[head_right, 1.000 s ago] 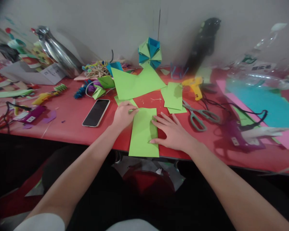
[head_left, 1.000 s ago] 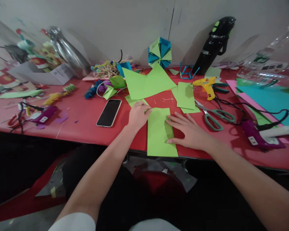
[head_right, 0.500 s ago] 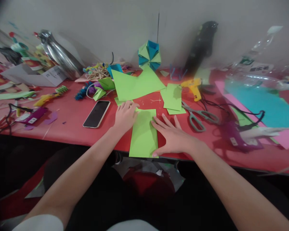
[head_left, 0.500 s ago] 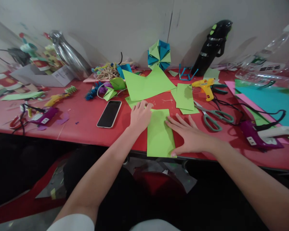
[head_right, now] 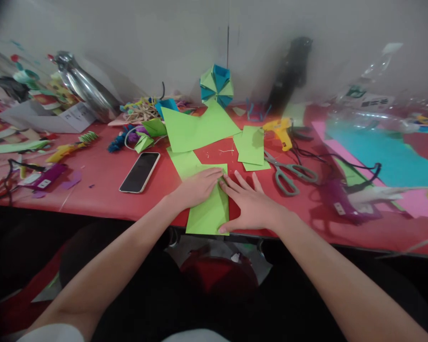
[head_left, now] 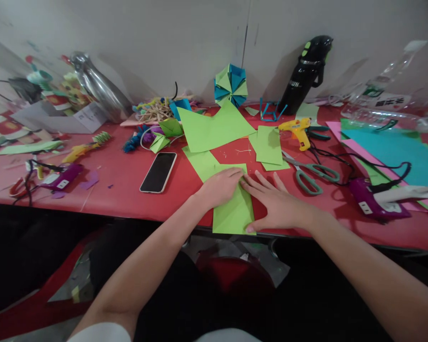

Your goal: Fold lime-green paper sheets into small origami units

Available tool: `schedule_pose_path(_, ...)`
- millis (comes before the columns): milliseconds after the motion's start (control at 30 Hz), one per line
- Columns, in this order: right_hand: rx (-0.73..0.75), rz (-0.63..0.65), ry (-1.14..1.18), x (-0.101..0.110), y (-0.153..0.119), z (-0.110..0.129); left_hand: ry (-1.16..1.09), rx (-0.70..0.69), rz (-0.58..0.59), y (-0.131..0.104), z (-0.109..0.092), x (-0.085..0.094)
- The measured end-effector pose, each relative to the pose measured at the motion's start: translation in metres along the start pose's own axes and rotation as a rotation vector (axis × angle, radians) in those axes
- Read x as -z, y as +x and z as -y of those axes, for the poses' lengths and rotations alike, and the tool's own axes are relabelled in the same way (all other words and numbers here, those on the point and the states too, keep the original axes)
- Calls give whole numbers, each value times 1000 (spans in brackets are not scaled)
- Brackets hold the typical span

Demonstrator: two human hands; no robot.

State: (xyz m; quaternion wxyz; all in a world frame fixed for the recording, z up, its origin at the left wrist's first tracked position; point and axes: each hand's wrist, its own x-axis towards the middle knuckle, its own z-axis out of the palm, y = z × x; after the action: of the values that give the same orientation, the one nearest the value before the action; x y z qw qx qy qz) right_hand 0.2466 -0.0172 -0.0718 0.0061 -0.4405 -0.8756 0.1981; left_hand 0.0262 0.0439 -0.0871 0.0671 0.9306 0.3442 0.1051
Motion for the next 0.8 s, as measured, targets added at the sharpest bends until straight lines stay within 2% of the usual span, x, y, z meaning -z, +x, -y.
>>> schedule_pose_path(167,23,-43,-15,-6,-18,14,49,17,84,-1,-2,0)
schedule_pose_path(333,26,2,10,-7,-40,31,58,45,114,0,-3,5)
schedule_pose_path(467,25,41,28,-7,-51,40,32,73,82,3,-12,6)
schedule_pose_path(633,25,29,40,-9,-53,45,38,130,4,4,-28,4)
schedule_pose_path(800,36,-15,42,-14,-59,52,50,149,11,3,-30,2)
